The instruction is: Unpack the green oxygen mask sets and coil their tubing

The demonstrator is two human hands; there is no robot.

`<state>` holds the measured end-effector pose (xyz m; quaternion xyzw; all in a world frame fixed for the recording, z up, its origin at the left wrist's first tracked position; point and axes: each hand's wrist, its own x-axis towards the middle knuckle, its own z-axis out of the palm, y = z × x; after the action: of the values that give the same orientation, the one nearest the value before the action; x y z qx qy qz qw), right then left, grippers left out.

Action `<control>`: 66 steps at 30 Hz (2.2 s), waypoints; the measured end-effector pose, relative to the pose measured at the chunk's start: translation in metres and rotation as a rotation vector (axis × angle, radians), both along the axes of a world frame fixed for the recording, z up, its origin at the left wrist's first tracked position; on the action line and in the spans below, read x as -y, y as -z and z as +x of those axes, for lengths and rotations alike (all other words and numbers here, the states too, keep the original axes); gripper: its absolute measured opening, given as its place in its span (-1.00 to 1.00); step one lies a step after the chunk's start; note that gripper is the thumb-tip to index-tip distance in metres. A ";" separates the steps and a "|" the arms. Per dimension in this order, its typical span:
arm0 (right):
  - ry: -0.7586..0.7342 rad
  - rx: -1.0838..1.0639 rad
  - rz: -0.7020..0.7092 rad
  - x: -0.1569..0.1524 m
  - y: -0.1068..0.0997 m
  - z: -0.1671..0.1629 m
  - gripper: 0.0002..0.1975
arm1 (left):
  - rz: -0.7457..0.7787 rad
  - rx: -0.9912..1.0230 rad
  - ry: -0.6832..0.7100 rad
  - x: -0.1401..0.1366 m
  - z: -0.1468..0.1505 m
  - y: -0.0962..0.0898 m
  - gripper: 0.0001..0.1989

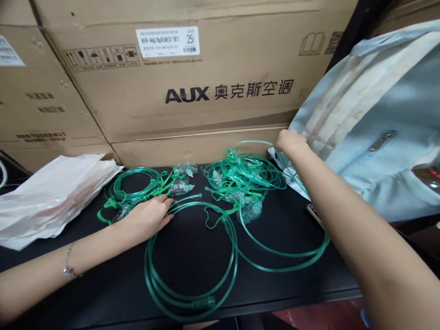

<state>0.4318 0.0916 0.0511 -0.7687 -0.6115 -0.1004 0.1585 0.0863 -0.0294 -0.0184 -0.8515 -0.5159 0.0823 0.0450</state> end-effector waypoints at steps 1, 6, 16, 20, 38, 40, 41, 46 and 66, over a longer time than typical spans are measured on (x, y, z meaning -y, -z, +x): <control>0.044 0.009 -0.022 0.007 -0.001 -0.005 -0.65 | -0.033 0.009 -0.008 -0.003 0.000 0.000 -0.78; -0.252 0.125 0.085 0.079 -0.001 -0.059 -0.61 | -0.086 0.058 0.052 -0.014 -0.006 0.004 -0.78; -0.905 0.219 -0.153 0.130 0.083 -0.146 -0.65 | -0.096 0.129 0.033 -0.021 -0.014 0.007 -0.69; -0.931 0.294 -0.146 0.119 0.097 -0.141 -0.67 | -0.082 0.135 0.018 -0.016 -0.025 0.006 -0.69; -1.415 0.272 -0.217 0.214 0.077 -0.192 -0.84 | -0.127 0.129 0.003 -0.025 -0.025 -0.005 -0.75; -1.423 0.285 -0.200 0.214 0.075 -0.187 -0.88 | -0.132 0.147 0.015 -0.025 -0.026 -0.006 -0.76; -1.415 0.295 -0.176 0.215 0.075 -0.184 -0.88 | -0.136 0.158 0.025 -0.026 -0.027 -0.006 -0.76; -1.335 0.390 -0.016 0.217 0.084 -0.175 -0.80 | -0.182 0.232 0.106 -0.035 -0.038 0.000 -0.78; -1.280 0.110 -0.221 0.164 0.087 -0.137 -0.73 | -0.132 0.326 0.210 -0.054 -0.057 0.012 -0.69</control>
<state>0.2948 -0.0728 -0.0361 -0.2582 -0.9624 0.0384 0.0754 0.0298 0.0244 -0.0308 -0.9037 -0.4183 -0.0281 -0.0866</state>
